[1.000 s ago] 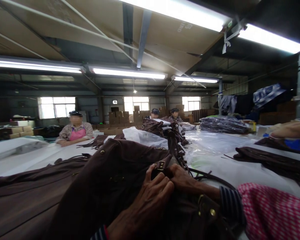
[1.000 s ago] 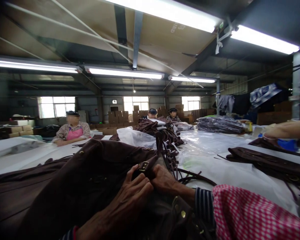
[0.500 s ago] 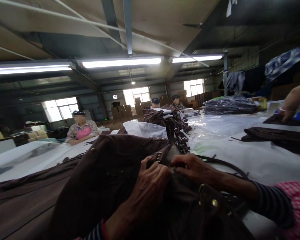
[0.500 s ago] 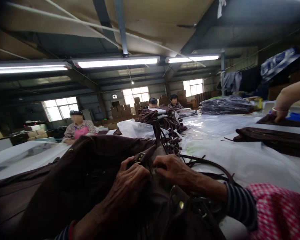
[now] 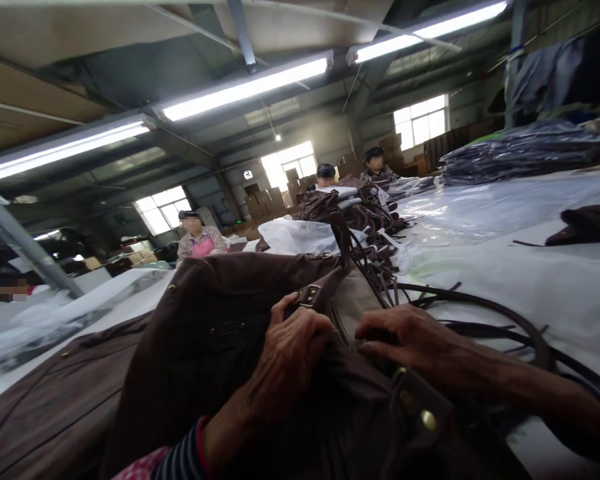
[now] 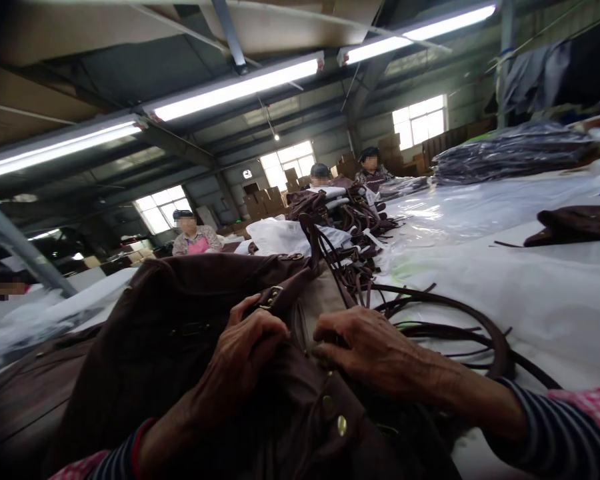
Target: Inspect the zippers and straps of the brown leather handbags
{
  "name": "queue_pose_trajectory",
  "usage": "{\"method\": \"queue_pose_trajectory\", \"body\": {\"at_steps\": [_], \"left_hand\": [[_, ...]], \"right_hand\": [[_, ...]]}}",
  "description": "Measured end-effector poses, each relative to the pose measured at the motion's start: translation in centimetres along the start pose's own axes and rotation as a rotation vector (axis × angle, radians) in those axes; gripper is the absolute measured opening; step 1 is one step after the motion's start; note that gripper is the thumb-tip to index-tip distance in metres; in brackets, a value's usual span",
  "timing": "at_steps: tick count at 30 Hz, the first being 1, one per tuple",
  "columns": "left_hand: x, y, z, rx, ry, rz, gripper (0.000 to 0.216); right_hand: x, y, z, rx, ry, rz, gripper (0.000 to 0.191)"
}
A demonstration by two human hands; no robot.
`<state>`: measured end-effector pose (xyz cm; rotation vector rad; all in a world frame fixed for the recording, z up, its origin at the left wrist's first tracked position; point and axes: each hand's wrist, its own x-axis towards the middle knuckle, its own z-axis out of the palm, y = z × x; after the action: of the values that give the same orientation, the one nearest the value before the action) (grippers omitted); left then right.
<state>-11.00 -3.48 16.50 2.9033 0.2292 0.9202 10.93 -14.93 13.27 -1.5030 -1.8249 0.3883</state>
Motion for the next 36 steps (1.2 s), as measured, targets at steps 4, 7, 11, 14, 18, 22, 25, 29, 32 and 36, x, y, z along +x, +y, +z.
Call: {"method": "queue_pose_trajectory", "body": {"at_steps": [4,7,11,14,18,22,25,29,32,36], "left_hand": [[0.3,1.0,-1.7,-0.147,-0.222,-0.085,0.012],[0.6,1.5,-2.4,-0.176,-0.259,-0.171,0.014],[1.5,1.7,-2.2,-0.175,-0.208,-0.31,0.02],[3.0,1.8,-1.8,-0.21,-0.179,-0.387,0.022],[5.3,1.9,-1.4,-0.215,-0.163,-0.416,0.014],[5.7,1.6,-0.6,-0.079,-0.076,-0.387,0.012],[4.8,1.3,0.0,0.004,-0.013,-0.331,0.012],[3.9,0.9,-0.2,0.076,-0.018,-0.19,0.01],[3.5,1.2,-1.1,0.239,0.024,-0.077,0.01],[3.7,2.1,-2.2,0.536,-0.054,0.102,0.013]], "right_hand": [[-1.1,-0.4,-0.3,0.054,-0.123,0.024,0.012],[-1.1,-0.5,-0.1,0.052,-0.11,0.007,0.008],[-0.1,-0.2,0.6,-0.006,0.006,-0.057,0.017],[0.8,0.2,0.5,0.075,0.069,-0.055,0.011],[2.1,-0.1,0.0,0.329,0.059,0.062,0.025],[3.2,-0.8,0.2,0.616,-0.079,0.098,0.019],[3.5,-0.7,0.6,0.686,-0.088,0.084,0.016],[4.4,0.9,1.1,0.351,0.055,-0.068,0.018],[6.2,2.3,1.4,0.048,0.228,-0.094,0.016],[9.3,3.0,1.9,-0.046,0.439,-0.044,0.014]]}}
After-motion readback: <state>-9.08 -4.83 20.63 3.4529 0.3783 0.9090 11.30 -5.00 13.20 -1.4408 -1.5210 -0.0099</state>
